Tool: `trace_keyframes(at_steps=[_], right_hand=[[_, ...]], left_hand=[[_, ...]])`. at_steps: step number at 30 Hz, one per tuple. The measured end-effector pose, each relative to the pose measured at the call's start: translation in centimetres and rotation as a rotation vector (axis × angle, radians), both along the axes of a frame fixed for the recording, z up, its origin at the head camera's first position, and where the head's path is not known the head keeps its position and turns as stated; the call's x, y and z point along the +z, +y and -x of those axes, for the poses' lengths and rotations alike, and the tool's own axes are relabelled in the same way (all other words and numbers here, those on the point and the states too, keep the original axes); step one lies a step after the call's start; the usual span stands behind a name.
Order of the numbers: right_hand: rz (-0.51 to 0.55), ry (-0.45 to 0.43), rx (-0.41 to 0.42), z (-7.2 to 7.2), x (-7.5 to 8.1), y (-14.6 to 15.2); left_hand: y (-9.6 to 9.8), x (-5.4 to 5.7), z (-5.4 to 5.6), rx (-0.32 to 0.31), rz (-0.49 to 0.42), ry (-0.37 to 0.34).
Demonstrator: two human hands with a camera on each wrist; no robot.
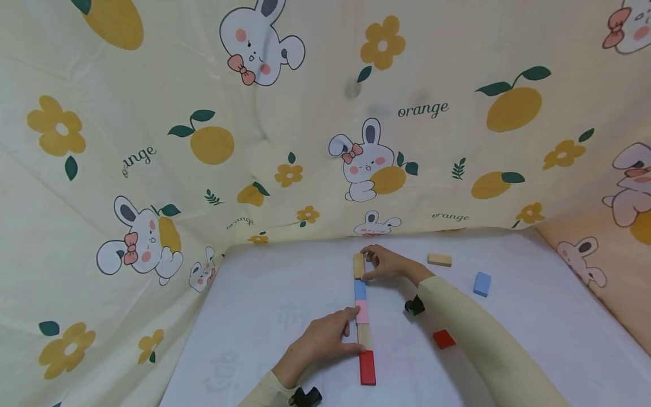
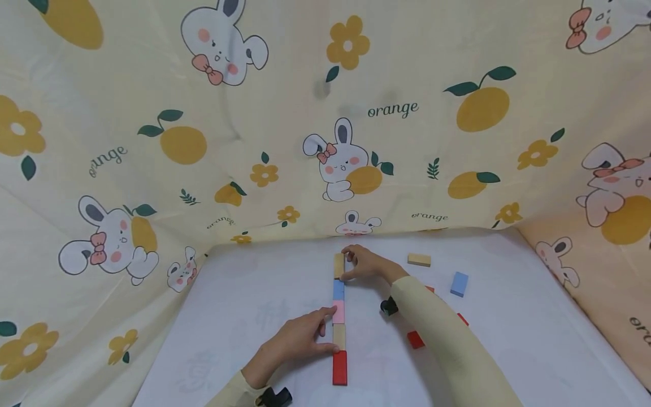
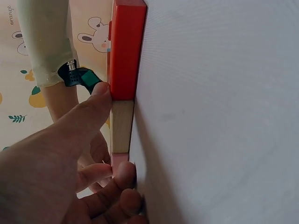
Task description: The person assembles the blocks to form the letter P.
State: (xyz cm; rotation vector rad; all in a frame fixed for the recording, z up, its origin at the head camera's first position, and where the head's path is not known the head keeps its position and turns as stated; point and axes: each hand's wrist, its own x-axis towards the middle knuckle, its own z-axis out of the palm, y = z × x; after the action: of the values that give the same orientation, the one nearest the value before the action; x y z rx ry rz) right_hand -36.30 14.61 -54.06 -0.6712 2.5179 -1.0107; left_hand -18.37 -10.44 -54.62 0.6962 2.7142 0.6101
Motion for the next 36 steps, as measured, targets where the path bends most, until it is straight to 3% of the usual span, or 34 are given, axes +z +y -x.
trace_keyframes(at_steps=[29, 36], right_hand=[[-0.044, -0.02, -0.023, -0.01, 0.02, -0.3], [-0.012, -0.041, -0.026, -0.12, 0.4, 0.36]], left_hand=[[-0.12, -0.33, 0.07, -0.004, -0.007, 0.013], [-0.09, 0.22, 0.12, 0.009, -0.038, -0.002]])
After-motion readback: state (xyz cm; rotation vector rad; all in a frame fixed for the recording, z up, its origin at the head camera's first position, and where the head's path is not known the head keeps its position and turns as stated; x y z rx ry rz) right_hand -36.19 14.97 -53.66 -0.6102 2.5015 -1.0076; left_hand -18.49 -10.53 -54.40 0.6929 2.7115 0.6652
